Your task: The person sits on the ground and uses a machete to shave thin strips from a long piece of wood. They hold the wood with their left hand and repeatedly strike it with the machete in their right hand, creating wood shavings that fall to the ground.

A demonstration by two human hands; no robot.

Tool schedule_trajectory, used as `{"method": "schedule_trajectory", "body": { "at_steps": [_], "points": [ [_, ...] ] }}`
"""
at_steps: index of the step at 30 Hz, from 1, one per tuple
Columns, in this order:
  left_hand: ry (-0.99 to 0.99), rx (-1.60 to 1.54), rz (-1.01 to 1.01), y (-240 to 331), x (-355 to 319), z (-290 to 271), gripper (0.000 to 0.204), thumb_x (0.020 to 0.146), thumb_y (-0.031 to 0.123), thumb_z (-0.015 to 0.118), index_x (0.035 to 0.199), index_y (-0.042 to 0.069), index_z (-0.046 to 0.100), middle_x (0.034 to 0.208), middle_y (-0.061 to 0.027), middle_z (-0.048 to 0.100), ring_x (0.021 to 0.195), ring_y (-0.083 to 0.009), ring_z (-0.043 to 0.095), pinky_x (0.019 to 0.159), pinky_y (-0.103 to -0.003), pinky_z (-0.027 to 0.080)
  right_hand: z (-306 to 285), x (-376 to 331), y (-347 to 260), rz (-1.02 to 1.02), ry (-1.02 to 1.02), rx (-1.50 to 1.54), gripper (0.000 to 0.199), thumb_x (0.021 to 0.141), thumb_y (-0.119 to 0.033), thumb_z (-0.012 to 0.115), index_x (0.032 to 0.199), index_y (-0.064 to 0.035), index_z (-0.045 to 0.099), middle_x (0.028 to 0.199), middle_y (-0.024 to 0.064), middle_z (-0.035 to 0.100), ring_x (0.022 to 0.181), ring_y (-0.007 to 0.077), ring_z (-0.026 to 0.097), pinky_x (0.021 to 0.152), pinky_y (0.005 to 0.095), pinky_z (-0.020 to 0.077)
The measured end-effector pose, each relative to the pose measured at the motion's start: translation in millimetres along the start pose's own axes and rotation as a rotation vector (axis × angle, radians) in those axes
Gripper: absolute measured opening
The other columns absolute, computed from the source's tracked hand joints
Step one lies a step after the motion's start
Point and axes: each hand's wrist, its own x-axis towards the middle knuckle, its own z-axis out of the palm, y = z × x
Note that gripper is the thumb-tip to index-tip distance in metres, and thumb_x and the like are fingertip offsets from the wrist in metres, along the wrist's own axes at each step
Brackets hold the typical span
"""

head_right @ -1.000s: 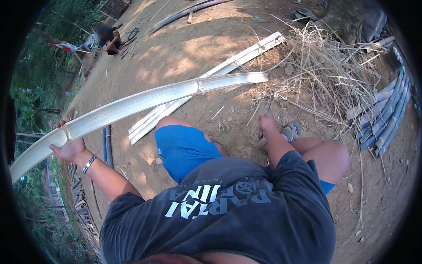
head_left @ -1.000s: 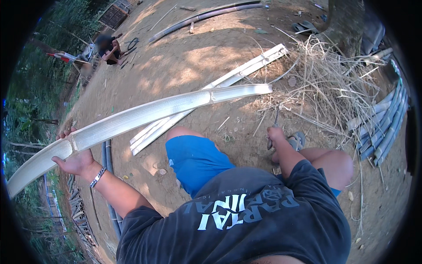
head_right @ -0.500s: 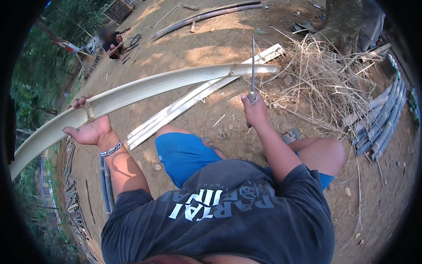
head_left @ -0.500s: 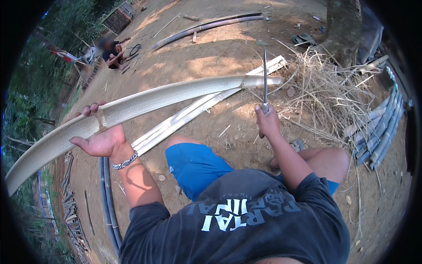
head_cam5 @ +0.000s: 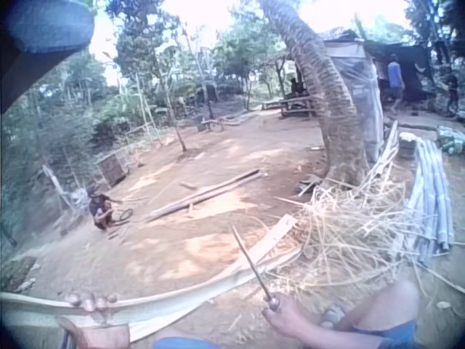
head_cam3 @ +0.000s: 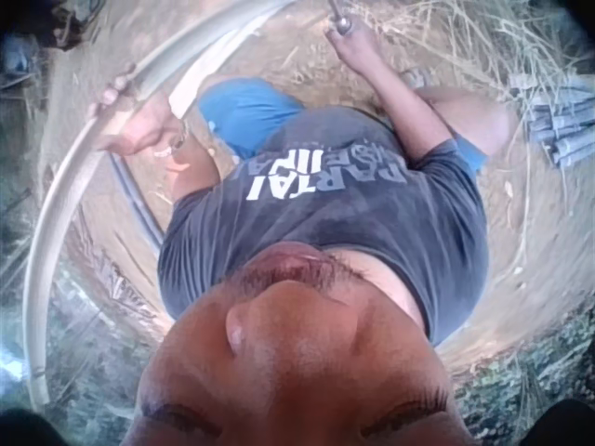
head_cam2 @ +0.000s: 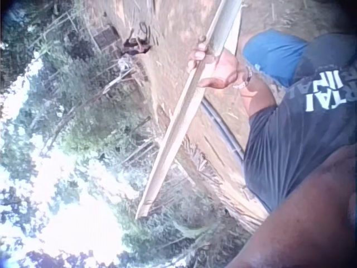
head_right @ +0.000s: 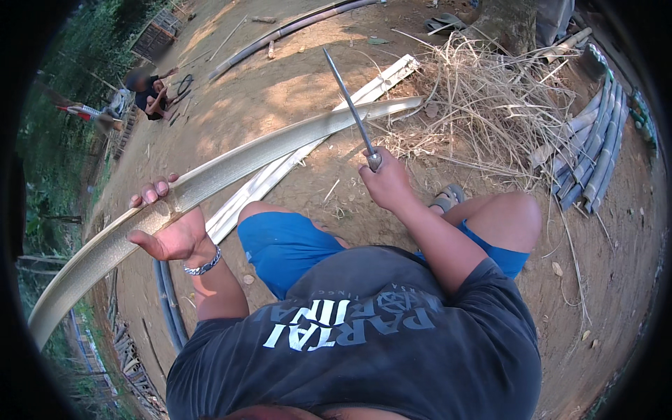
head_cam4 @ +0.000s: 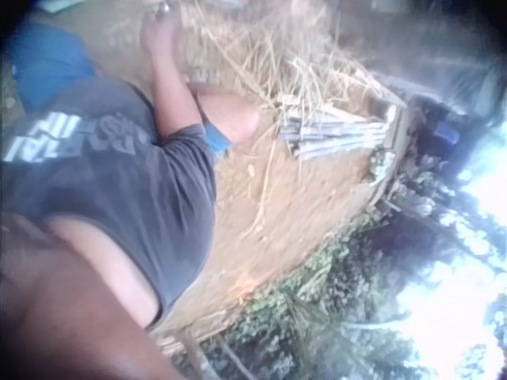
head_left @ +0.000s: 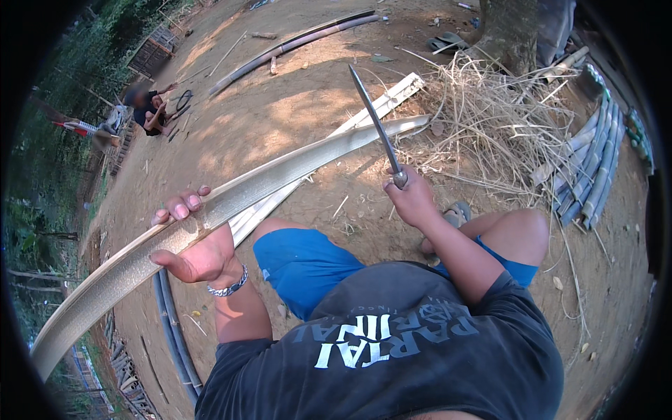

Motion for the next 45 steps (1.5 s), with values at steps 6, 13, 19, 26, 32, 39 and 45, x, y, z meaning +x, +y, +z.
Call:
{"method": "schedule_trajectory", "body": {
  "at_steps": [6,13,19,26,32,39,45],
  "points": [
    [-0.185,-0.026,-0.056,16,-20,1,0.047,0.087,0.055,0.062,0.111,0.015,0.061,0.089,-0.0001,0.059,0.091,-0.0207,0.055,0.096,-0.046,0.039,-5,-22,-61,-0.243,-0.244,-0.078,0.026,0.084,-0.022,0.063,0.104,-0.0063,0.059,0.082,0.0179,0.066,0.081,0.0378,0.065,0.072,0.0477,0.0504],
    [-0.211,-0.087,-0.104,15,-30,11,0.034,0.085,0.046,0.069,0.100,0.016,0.065,0.082,0.0031,0.060,0.082,-0.0164,0.056,0.089,-0.041,0.040,-3,-34,-47,-0.382,-0.219,-0.187,0.018,0.082,-0.018,0.065,0.097,-0.0100,0.061,0.080,0.0177,0.066,0.078,0.0388,0.064,0.069,0.0475,0.0504],
    [-0.251,-0.094,-0.147,16,-32,14,0.035,0.083,0.046,0.071,0.097,0.015,0.065,0.084,0.0048,0.062,0.086,-0.0152,0.056,0.092,-0.037,0.038,-11,32,73,0.152,-0.107,-0.167,0.021,0.084,-0.018,0.059,0.099,-0.0041,0.062,0.089,0.0221,0.066,0.087,0.0391,0.064,0.078,0.0461,0.0512],
    [-0.253,-0.083,-0.112,12,-27,13,0.033,0.084,0.046,0.070,0.099,0.016,0.064,0.084,0.0060,0.063,0.082,-0.0137,0.057,0.090,-0.037,0.040,-3,-4,-3,-0.227,-0.211,-0.130,0.019,0.083,-0.017,0.060,0.096,-0.0040,0.061,0.084,0.0224,0.066,0.084,0.0396,0.064,0.077,0.0469,0.0507],
    [-0.260,-0.058,-0.115,1,-25,10,0.033,0.085,0.046,0.069,0.097,0.016,0.063,0.085,0.0053,0.063,0.084,-0.0142,0.057,0.091,-0.037,0.039,-3,70,102,0.114,-0.077,-0.203,0.020,0.080,-0.016,0.060,0.097,-0.0054,0.061,0.083,0.0219,0.066,0.085,0.0392,0.065,0.080,0.0469,0.0504],
    [-0.230,-0.095,-0.102,-14,-8,13,0.036,0.084,0.049,0.069,0.097,0.016,0.063,0.083,0.0043,0.062,0.081,-0.0149,0.058,0.087,-0.038,0.042,-6,55,108,0.099,-0.135,-0.129,0.024,0.079,-0.016,0.059,0.100,-0.0042,0.061,0.085,0.0218,0.067,0.085,0.0394,0.064,0.079,0.0471,0.0502],
    [-0.173,-0.054,-0.110,-15,-15,7,0.039,0.083,0.050,0.070,0.098,0.015,0.063,0.082,0.0033,0.061,0.082,-0.0166,0.058,0.090,-0.040,0.041,-7,65,67,-0.031,-0.182,-0.206,0.023,0.082,-0.017,0.058,0.100,-0.0035,0.061,0.088,0.0219,0.067,0.085,0.0380,0.065,0.079,0.0465,0.0510]
  ]
}}
